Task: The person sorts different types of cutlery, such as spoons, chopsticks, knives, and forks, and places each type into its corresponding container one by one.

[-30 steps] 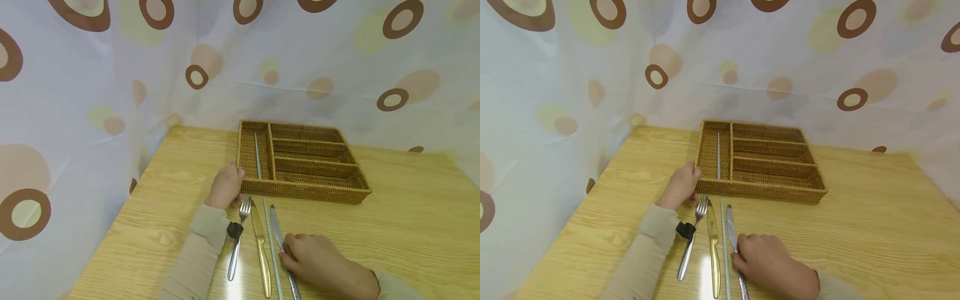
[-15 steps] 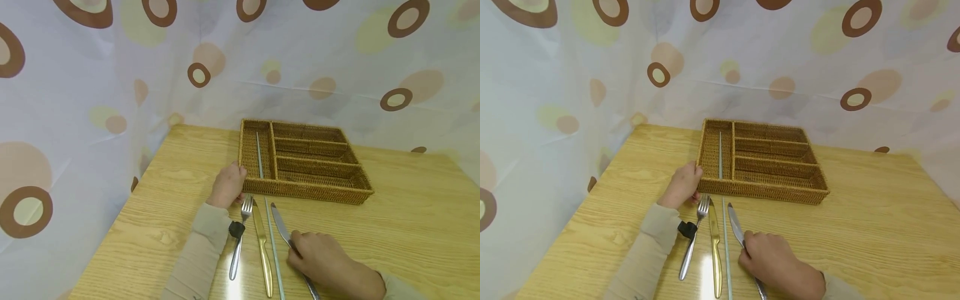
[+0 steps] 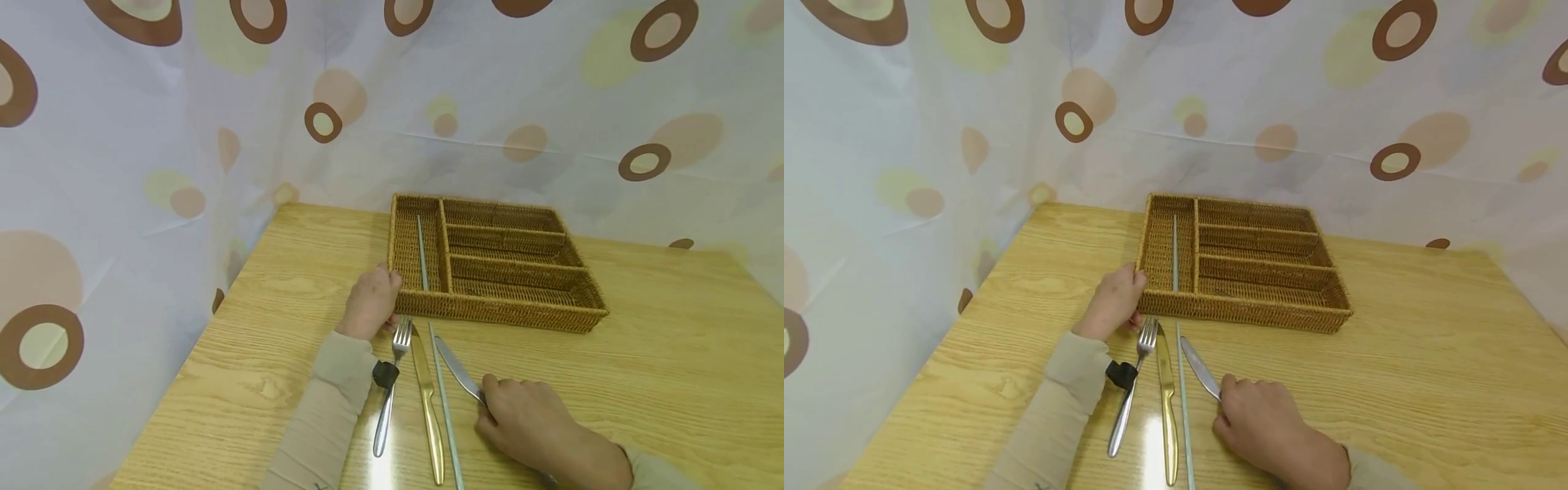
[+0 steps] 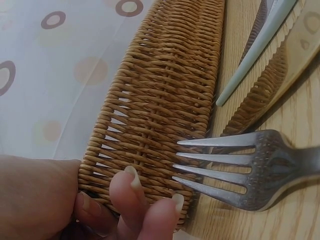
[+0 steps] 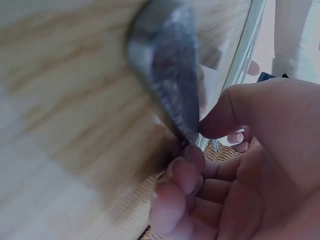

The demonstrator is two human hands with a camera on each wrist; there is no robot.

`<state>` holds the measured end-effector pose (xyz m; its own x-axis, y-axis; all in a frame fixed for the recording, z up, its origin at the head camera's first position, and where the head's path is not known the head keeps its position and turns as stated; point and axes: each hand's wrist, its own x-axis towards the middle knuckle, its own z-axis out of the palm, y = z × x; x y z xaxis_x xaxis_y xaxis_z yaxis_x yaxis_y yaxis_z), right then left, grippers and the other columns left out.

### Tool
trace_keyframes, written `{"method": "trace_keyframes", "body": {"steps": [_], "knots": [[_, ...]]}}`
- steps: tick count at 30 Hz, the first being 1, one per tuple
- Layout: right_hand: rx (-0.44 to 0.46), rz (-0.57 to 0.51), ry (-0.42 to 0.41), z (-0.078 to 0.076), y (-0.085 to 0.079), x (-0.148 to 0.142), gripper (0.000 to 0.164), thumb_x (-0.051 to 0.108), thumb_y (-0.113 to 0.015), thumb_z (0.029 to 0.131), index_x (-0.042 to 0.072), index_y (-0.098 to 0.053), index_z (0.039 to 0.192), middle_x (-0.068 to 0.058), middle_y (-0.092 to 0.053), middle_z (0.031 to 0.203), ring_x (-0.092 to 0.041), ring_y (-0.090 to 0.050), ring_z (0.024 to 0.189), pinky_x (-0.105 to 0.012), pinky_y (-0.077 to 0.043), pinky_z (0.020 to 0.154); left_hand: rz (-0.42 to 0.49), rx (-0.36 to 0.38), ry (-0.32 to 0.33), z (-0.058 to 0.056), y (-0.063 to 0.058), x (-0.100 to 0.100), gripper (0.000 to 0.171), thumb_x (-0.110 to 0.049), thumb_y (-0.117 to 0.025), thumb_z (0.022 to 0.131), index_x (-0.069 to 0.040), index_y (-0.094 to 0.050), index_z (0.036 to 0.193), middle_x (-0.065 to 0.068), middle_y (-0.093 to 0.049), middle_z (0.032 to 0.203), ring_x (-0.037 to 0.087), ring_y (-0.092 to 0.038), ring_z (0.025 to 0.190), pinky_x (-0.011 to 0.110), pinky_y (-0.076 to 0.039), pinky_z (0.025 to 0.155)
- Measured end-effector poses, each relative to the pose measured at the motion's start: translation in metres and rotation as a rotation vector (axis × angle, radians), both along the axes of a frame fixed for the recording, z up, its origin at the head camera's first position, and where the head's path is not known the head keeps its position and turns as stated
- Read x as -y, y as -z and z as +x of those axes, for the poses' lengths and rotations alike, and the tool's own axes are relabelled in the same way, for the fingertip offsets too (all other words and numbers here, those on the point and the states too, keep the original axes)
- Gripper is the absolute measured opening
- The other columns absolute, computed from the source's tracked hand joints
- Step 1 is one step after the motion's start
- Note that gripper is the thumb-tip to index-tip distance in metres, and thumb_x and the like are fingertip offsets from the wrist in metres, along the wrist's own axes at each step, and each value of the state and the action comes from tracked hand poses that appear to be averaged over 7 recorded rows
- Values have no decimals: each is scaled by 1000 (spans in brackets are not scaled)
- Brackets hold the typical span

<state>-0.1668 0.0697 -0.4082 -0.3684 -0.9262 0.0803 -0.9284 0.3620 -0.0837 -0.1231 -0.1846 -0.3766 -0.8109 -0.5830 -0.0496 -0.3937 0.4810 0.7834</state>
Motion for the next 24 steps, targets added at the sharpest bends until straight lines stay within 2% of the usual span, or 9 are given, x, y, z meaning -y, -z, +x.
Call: {"method": "trace_keyframes", "body": {"steps": [8, 14, 18, 24], "knots": [[-66, 59, 31, -2, 0, -1, 18, 21, -58, 75, 10, -44, 69, 3, -35, 52, -9, -31, 41, -25, -25, 31, -10, 4, 0, -1, 1, 1, 44, -24, -30, 100, 3, -31, 135, 14, -53, 67, 20, -56, 44, 30, -51, 40], [-100, 65, 3, -4, 2, -3, 19, 20, -58, 75, 10, -43, 69, 4, -34, 51, -8, -30, 40, -21, -24, 30, -19, 7, 4, -1, 0, 1, 46, -24, -30, 100, 4, -29, 137, 14, -52, 65, 20, -55, 44, 30, -51, 40], [-83, 60, -7, -6, 2, -5, 19, 19, -59, 75, 10, -43, 69, 4, -34, 51, -7, -31, 40, -21, -25, 31, -17, 11, 0, -1, 0, 1, 46, -24, -30, 100, 3, -27, 138, 14, -52, 66, 20, -56, 44, 30, -51, 40], [-10, 32, -12, -10, 2, -8, 17, 17, -61, 72, 9, -45, 73, 4, -39, 55, -8, -34, 43, -23, -30, 33, -6, 2, -1, -2, 1, 1, 47, -24, -31, 100, 2, -27, 138, 14, -53, 67, 21, -56, 45, 31, -51, 40]]}}
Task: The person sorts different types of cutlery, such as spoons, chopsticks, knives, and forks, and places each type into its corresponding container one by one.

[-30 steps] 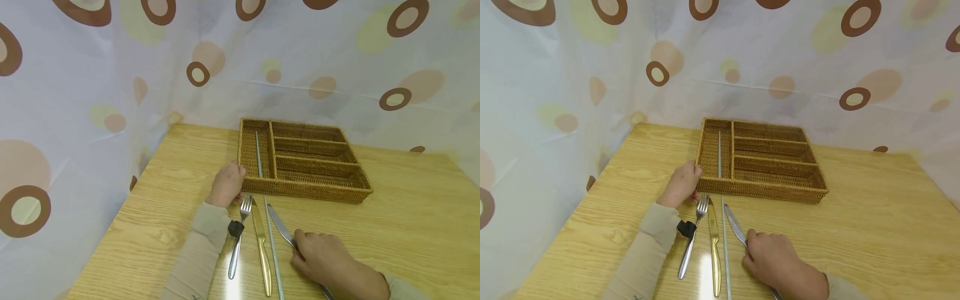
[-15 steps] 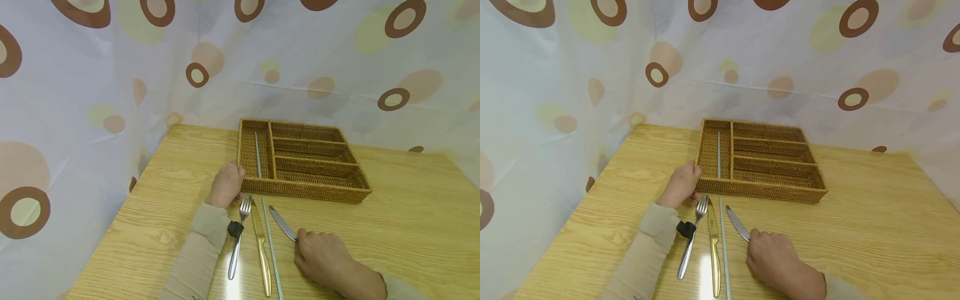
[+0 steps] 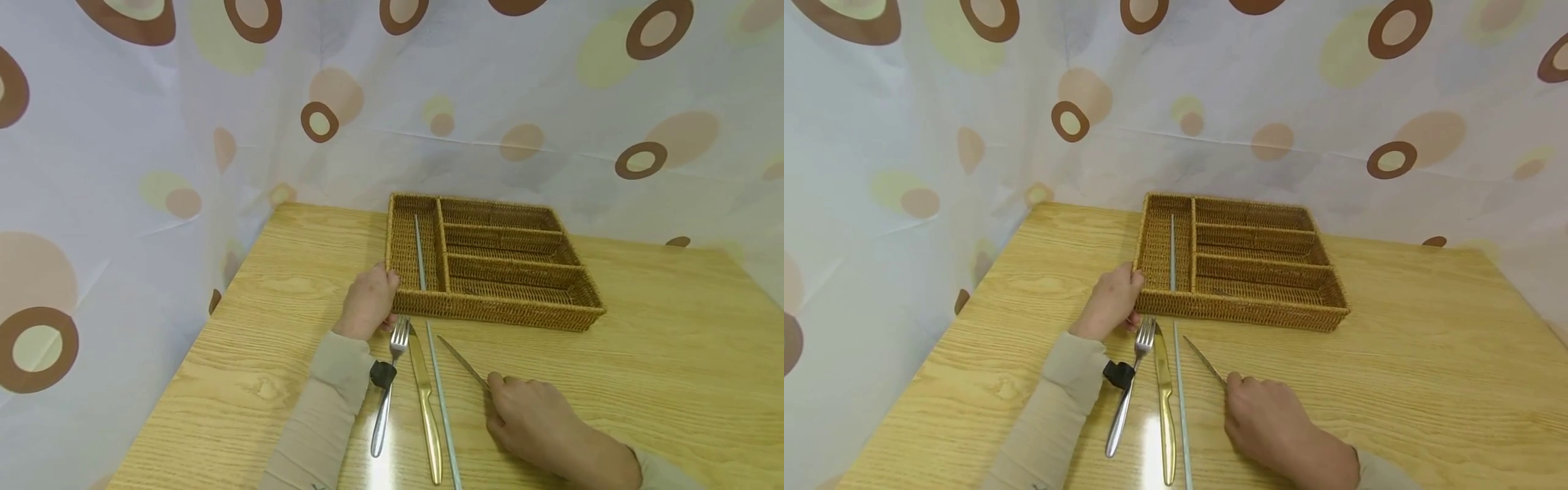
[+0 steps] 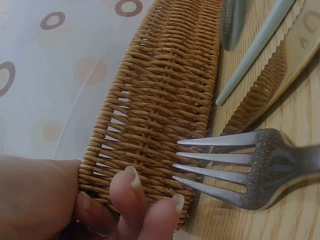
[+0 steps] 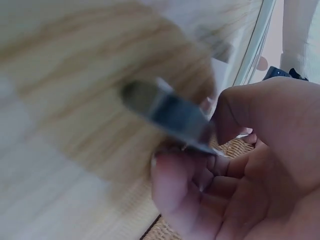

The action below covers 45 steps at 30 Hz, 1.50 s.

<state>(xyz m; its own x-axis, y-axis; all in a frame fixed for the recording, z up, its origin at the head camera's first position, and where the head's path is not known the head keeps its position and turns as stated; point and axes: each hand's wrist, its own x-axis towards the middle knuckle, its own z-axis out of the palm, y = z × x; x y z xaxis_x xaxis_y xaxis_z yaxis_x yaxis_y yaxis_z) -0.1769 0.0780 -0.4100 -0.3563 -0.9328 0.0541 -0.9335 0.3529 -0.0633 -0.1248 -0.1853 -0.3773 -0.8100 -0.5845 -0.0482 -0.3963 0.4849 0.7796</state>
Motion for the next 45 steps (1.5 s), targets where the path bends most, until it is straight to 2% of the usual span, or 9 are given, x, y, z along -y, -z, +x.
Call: {"method": "trace_keyframes", "body": {"steps": [5, 10, 18, 24, 29, 34, 39, 43, 45], "knots": [[44, -37, -10, -5, -1, -5, 20, 15, -62, 71, 7, -47, 82, 2, -44, 60, -9, -37, 46, -24, -34, 35, -8, -1, -3, 1, -1, 0, 44, -24, -31, 100, 2, -32, 135, 15, -53, 68, 21, -56, 45, 31, -51, 40], [77, -62, -11, -10, -3, -10, 24, 12, -63, 71, 6, -46, 87, 4, -41, 59, -8, -34, 46, -21, -32, 34, -8, 3, -5, 1, -1, -1, 42, -24, -31, 100, 2, -36, 132, 15, -54, 69, 21, -56, 45, 31, -51, 40], [25, -107, -24, -15, -14, -14, 23, 10, -62, 72, 11, -44, 86, 9, -37, 58, -5, -32, 44, -18, -27, 33, -19, 0, 8, 1, -1, -1, 42, -24, -30, 100, 4, -35, 132, 15, -53, 68, 20, -56, 45, 30, -51, 40], [-66, -300, -154, -30, -30, -14, 18, 2, -55, 73, 9, -42, 85, 10, -33, 62, 3, -22, 42, -11, -20, 32, -23, 5, 10, 1, -2, -1, 36, -24, -29, 100, 3, -44, 119, 15, -53, 68, 20, -56, 44, 30, -51, 40], [-119, -360, -214, -42, -44, -14, 19, 2, -56, 75, 7, -43, 88, 9, -34, 65, 4, -19, 43, -10, -18, 32, -16, 10, 9, 1, -1, 0, 36, -24, -30, 100, 3, -44, 120, 15, -53, 70, 21, -56, 45, 31, -52, 41], [-131, -404, -245, -58, -59, -10, 17, -1, -54, 76, 5, -45, 89, 6, -39, 68, 1, -24, 46, -12, -22, 34, -17, 10, 6, 1, -1, 1, 40, -24, -30, 100, 3, -38, 129, 14, -53, 70, 20, -56, 45, 31, -51, 40], [-141, -395, -242, -80, -78, -3, 24, -3, -57, 78, 3, -46, 99, 2, -48, 67, 0, -28, 46, -14, -27, 34, -20, 4, 12, 1, 0, 1, 42, -23, -30, 100, 4, -36, 131, 14, -53, 69, 20, -56, 44, 30, -51, 40], [-71, -378, -235, -104, -90, 5, 23, -6, -54, 84, 1, -45, 104, 1, -46, 66, -3, -30, 47, -18, -30, 36, -16, 0, 19, 2, -1, 0, 43, -24, -30, 101, 4, -34, 133, 14, -53, 68, 19, -56, 45, 30, -51, 40], [-18, -334, -196, -117, -95, 10, 19, -5, -50, 88, 1, -45, 106, 0, -45, 66, -6, -30, 47, -20, -31, 37, -12, -1, 18, 1, -1, 0, 42, -24, -30, 101, 4, -36, 131, 14, -53, 68, 19, -56, 45, 29, -51, 40]]}}
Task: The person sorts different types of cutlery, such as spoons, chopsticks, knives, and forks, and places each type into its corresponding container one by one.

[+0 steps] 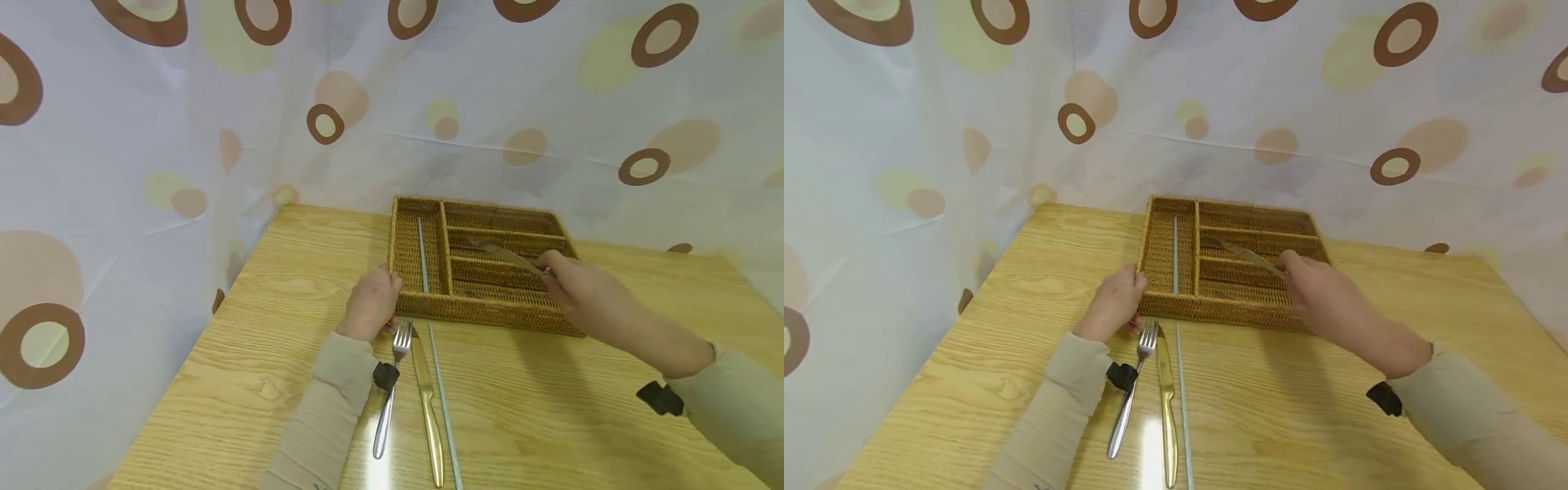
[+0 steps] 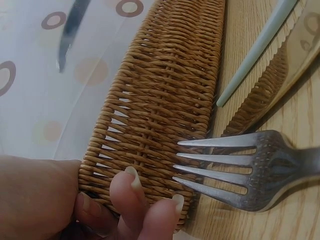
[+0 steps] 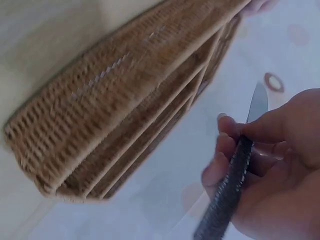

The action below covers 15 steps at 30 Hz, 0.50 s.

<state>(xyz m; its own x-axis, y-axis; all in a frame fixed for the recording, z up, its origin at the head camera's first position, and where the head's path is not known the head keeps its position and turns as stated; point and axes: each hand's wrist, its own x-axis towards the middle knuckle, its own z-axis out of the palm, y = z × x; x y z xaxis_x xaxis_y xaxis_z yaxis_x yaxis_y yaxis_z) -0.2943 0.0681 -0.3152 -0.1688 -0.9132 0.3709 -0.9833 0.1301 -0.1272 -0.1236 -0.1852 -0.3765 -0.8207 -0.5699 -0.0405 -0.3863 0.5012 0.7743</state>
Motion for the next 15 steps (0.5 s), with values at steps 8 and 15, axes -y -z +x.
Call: {"method": "trace_keyframes", "body": {"steps": [8, 15], "knots": [[242, 126, 148, -48, -10, 23, 19, 6, -38, 96, -4, -44, 111, -9, -53, 73, -17, -37, 46, -32, -35, 41, 18, 5, -13, -1, 2, 0, 43, -25, -31, 100, 3, -36, 132, 14, -53, 67, 20, -56, 45, 30, -51, 40], [221, 170, 207, -74, -15, 42, 22, 10, -39, 95, -6, -46, 108, -17, -56, 81, -20, -45, 53, -37, -40, 49, 17, -8, -13, -2, 2, 0, 42, -24, -29, 100, 3, -37, 131, 13, -52, 65, 20, -55, 44, 31, -51, 39]]}}
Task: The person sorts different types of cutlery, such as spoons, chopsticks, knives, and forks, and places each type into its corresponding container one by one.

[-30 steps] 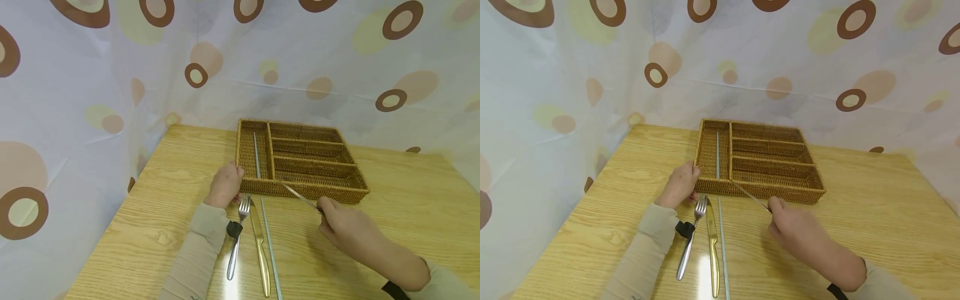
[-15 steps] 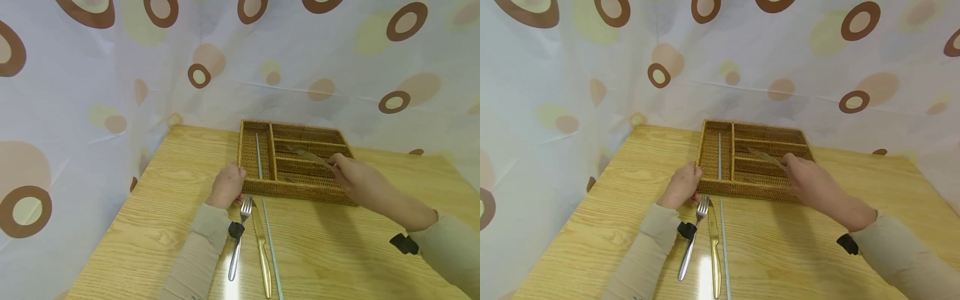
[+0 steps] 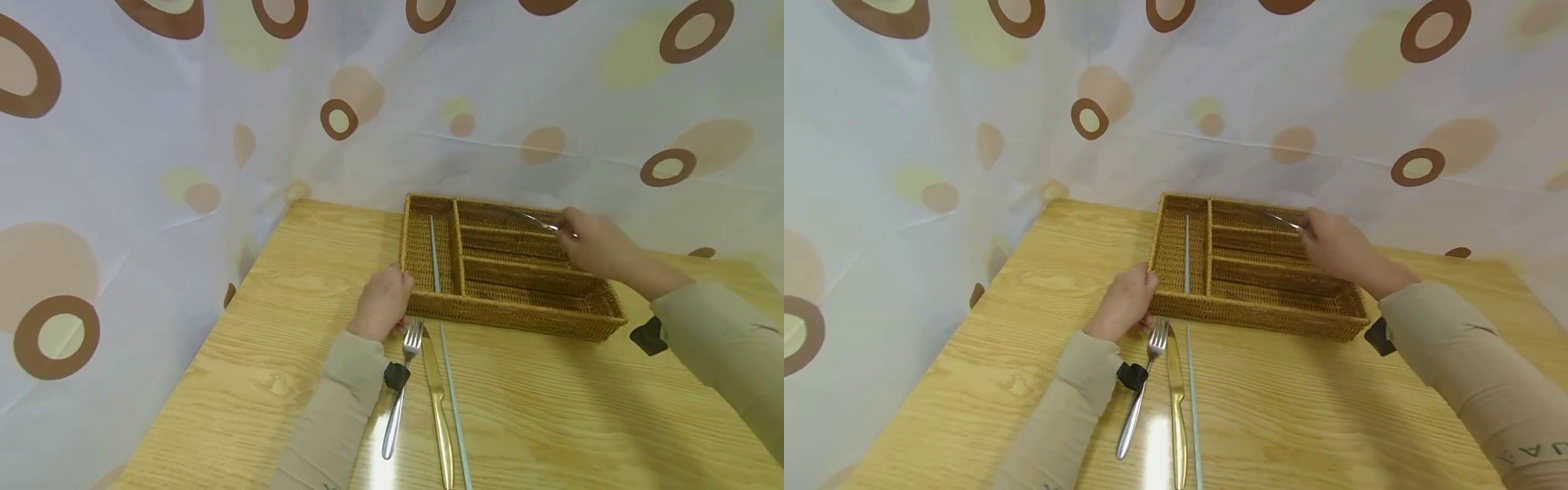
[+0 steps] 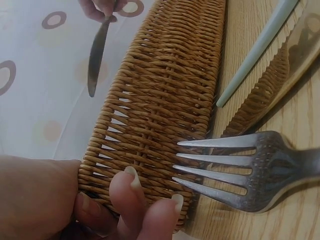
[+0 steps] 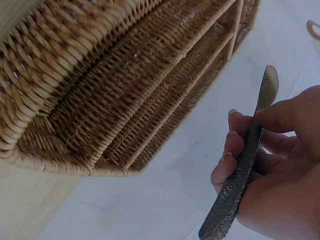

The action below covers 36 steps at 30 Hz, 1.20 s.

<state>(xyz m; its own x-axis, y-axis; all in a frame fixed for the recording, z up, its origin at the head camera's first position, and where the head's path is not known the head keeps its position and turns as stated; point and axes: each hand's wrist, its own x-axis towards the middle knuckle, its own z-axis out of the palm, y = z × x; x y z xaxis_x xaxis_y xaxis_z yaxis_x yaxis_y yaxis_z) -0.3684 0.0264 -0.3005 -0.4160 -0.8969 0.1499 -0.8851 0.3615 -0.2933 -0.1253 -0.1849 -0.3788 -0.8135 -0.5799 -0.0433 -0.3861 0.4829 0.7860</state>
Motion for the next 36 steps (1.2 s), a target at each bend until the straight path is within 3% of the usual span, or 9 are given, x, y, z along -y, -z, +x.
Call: {"method": "trace_keyframes", "body": {"steps": [8, 14, 24, 36], "knots": [[-54, 108, -27, -20, 0, 20, 26, 10, -43, 94, -10, -51, 109, -28, -60, 96, -23, -55, 66, -44, -48, 60, -3, 2, -7, 0, 0, 0, 35, -24, -29, 101, 2, -47, 116, 13, -53, 64, 20, -55, 43, 30, -50, 38], [-69, 248, -79, -39, -2, 38, 23, 4, -46, 90, -12, -51, 105, -27, -58, 96, -29, -57, 74, -47, -49, 63, -28, 5, -12, 2, 1, 1, 28, -24, -30, 101, -3, -49, 97, 13, -53, 65, 19, -55, 42, 29, -49, 37], [-55, 354, -76, -54, -3, 66, 31, -1, -41, 83, -11, -46, 112, -34, -51, 111, -46, -49, 98, -52, -46, 74, -19, 19, -34, 4, 1, 1, 28, -25, -30, 101, -5, -49, 96, 13, -53, 64, 19, -55, 42, 30, -50, 37], [-83, 349, -89, -68, 15, 82, 27, 0, -41, 89, -9, -48, 113, -32, -53, 112, -47, -49, 100, -58, -44, 80, -31, 12, -34, 0, -1, -1, 27, -25, -31, 101, -6, -48, 92, 13, -53, 66, 19, -55, 41, 28, -49, 36]]}}
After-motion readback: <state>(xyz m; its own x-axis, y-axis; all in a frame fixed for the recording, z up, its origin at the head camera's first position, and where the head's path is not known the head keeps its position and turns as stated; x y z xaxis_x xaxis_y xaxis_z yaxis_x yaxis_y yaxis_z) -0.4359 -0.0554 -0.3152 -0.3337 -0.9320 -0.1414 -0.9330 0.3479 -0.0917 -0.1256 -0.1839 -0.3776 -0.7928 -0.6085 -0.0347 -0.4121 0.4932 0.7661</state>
